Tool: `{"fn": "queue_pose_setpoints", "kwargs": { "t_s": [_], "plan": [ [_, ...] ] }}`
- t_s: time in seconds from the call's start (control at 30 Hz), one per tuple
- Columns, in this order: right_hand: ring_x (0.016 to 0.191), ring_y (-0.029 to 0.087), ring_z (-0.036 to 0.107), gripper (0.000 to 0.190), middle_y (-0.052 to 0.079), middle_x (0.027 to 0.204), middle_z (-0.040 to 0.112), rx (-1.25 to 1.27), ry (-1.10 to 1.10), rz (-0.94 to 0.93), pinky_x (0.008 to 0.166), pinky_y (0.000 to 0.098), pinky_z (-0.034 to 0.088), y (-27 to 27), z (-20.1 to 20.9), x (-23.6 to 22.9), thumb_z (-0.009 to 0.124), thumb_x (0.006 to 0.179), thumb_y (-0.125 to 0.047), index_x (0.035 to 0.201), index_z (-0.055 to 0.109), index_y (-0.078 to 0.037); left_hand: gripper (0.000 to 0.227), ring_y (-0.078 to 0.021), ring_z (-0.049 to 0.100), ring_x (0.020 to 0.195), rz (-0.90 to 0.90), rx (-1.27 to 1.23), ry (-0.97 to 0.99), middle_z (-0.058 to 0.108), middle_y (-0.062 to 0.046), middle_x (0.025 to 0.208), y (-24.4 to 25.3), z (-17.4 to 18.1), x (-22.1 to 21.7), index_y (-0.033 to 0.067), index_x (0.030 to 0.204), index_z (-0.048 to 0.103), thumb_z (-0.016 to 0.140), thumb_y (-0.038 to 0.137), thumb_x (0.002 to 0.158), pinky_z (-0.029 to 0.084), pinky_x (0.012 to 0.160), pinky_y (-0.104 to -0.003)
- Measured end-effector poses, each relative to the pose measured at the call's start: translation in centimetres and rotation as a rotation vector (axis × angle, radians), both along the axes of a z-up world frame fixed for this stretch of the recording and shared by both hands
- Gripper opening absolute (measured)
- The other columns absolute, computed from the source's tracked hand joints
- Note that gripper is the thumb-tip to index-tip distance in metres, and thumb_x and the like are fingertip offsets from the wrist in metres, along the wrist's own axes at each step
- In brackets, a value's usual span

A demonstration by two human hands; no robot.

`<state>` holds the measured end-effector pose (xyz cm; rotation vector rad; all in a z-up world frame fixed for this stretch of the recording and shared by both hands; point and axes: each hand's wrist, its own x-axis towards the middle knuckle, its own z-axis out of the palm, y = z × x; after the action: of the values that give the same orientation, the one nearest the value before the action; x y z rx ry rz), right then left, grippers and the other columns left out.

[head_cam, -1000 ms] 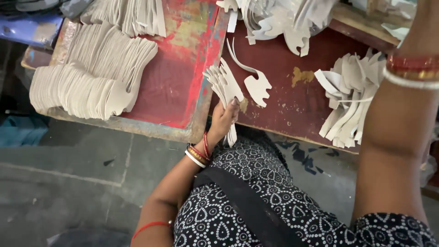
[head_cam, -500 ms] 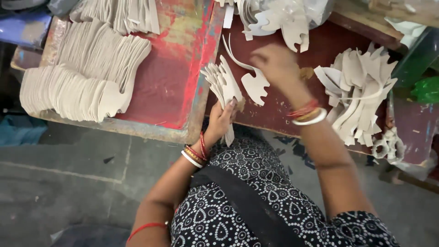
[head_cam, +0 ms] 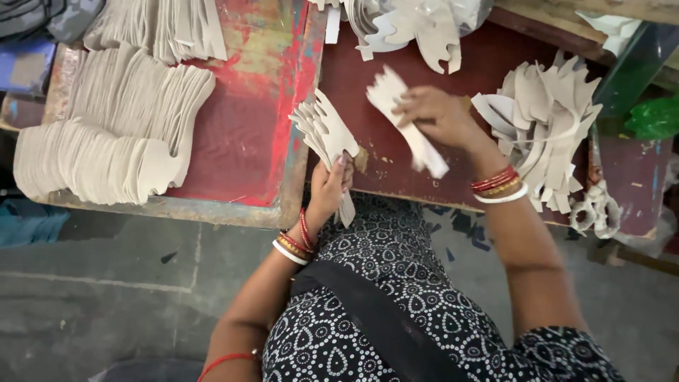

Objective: The person sorts white paper cutouts on a red table, picking up pieces with their right hand and adding them to a stack held in the left hand. The person briefly pans the camera to the side before returning to the task and continuing to organize the paper pieces into a neat pile.

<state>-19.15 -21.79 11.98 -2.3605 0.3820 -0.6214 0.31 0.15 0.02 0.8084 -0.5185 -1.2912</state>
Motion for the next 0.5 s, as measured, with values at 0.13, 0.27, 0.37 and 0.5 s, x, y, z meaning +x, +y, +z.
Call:
{"fn": "queue_pose_setpoints", "kwargs": {
  "t_s": [0.13, 0.27, 0.37, 0.5],
  "plan": [
    [0.12, 0.03, 0.067, 0.044, 0.006, 0.12, 0.078, -0.183, 0.299, -0.051, 0.1, 0.0427, 0.052, 1.1, -0.8, -2.7, 0.056, 0.076, 0.012, 0.101, 0.081, -0.013, 0.023, -0.0058, 0.039, 0.059, -0.006, 0.006, 0.025, 0.044, 0.002, 0.076, 0.1, 0.4, 0.2, 0.003, 0.106, 0.052, 0.049, 0.025, 0.111, 0.034, 0.051, -0.023],
    [0.111, 0.02, 0.072, 0.017, 0.005, 0.12, 0.076, -0.022, 0.22, -0.484, 0.099, 0.0341, 0.058, 2.6, 1.4, -2.6, 0.066, 0.099, -0.006, 0.11, 0.077, -0.012, 0.023, -0.0053, 0.037, 0.058, 0.007, 0.034, 0.012, 0.043, 0.003, 0.075, 0.0, 1.8, 0.4, 0.0037, 0.106, 0.053, 0.049, 0.026, 0.111, 0.033, 0.05, -0.023],
    [0.093, 0.027, 0.069, 0.022, 0.011, 0.11, 0.073, 0.071, 0.333, -0.51, 0.083, 0.0381, 0.055, 5.4, 2.7, 0.3, 0.076, 0.093, -0.018, 0.112, 0.075, -0.008, 0.025, -0.0058, 0.038, 0.057, 0.017, 0.049, -0.006, 0.042, 0.003, 0.073, 0.0, 1.3, 0.2, 0.0029, 0.105, 0.053, 0.048, 0.026, 0.111, 0.034, 0.05, -0.023],
    [0.092, 0.034, 0.067, 0.029, 0.015, 0.098, 0.071, -0.257, 0.244, -0.463, 0.079, 0.0425, 0.055, 6.5, -0.6, 1.1, 0.082, 0.084, -0.021, 0.106, 0.074, -0.005, 0.026, -0.006, 0.037, 0.058, 0.021, 0.014, 0.005, 0.041, 0.003, 0.073, 0.0, 1.1, 0.3, 0.002, 0.104, 0.053, 0.048, 0.026, 0.111, 0.034, 0.051, -0.024]
  ]
}}
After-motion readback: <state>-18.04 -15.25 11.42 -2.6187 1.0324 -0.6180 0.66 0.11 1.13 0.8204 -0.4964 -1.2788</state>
